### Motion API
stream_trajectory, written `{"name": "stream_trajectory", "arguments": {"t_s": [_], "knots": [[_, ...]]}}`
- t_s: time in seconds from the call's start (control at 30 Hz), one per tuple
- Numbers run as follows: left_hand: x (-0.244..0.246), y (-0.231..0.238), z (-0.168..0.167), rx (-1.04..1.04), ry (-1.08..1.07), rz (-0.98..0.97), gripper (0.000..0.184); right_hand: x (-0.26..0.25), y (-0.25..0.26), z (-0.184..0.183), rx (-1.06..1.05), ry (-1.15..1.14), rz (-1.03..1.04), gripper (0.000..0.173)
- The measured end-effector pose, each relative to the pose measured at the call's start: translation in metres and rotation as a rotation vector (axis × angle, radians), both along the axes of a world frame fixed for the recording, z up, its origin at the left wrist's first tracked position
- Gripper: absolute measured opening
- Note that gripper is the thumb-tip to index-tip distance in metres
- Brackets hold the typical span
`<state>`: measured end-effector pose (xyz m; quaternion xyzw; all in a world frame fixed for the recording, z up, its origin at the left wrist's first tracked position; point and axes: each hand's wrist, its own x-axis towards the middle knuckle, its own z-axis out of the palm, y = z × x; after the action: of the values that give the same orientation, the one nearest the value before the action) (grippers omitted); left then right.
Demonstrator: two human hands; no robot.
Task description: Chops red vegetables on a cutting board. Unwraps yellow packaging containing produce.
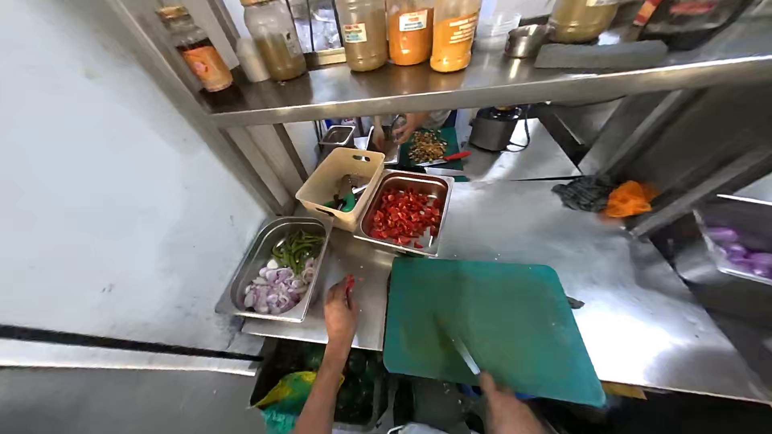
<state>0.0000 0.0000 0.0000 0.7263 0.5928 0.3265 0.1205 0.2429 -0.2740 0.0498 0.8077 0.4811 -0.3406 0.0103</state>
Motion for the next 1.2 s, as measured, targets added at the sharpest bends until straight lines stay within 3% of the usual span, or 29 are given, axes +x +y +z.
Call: {"name": "stream_trajectory", "arguments": {"t_s": [0.07, 0.1, 0.2, 0.27, 0.37, 0.5, 0.6, 0.8, 0.87, 1.0, 1.1, 1.2], "knots": [[0.013, -0.018, 0.033, 0.201, -0.156, -0.083, 0.031, -0.009, -0.003, -0.008, 0.087, 0.15, 0.266, 0.035], [0.022, -0.024, 0.05, 0.254, -0.225, -0.129, 0.031, -0.009, -0.001, -0.011, 0.122, 0.181, 0.303, 0.034], [0.045, -0.046, 0.082, 0.185, -0.387, -0.34, 0.033, 0.007, -0.005, -0.018, 0.34, 0.172, 0.02, 0.034], [0.06, -0.061, 0.073, 0.028, -0.438, -0.535, 0.026, 0.029, -0.013, -0.019, 0.464, 0.136, -0.188, 0.035], [0.085, -0.079, 0.026, -0.097, -0.215, -0.836, 0.02, 0.054, -0.025, -0.018, 0.428, 0.004, -0.289, 0.038], [0.101, -0.09, -0.013, -0.117, 0.075, -1.117, 0.024, 0.062, -0.029, -0.017, 0.061, -0.162, -0.17, 0.044], [0.105, -0.085, -0.007, -0.13, 0.181, -1.184, 0.024, 0.058, -0.021, -0.003, -0.106, -0.163, -0.122, 0.046], [0.121, -0.08, 0.017, -0.245, 0.351, -1.256, 0.025, 0.031, -0.012, 0.053, -0.15, -0.22, -0.058, 0.046], [0.125, -0.079, 0.018, -0.261, 0.353, -1.257, 0.024, 0.026, -0.005, 0.051, -0.196, -0.194, -0.037, 0.048], [0.124, -0.079, 0.013, -0.313, 0.362, -1.262, 0.026, 0.029, 0.011, -0.002, -0.171, -0.105, -0.022, 0.05], [0.114, -0.081, 0.007, -0.238, 0.354, -1.251, 0.025, 0.037, 0.018, 0.006, -0.169, -0.1, -0.005, 0.053], [0.108, -0.083, 0.003, -0.19, 0.321, -1.223, 0.024, 0.034, 0.016, 0.038, -0.185, -0.152, -0.003, 0.052]]}}
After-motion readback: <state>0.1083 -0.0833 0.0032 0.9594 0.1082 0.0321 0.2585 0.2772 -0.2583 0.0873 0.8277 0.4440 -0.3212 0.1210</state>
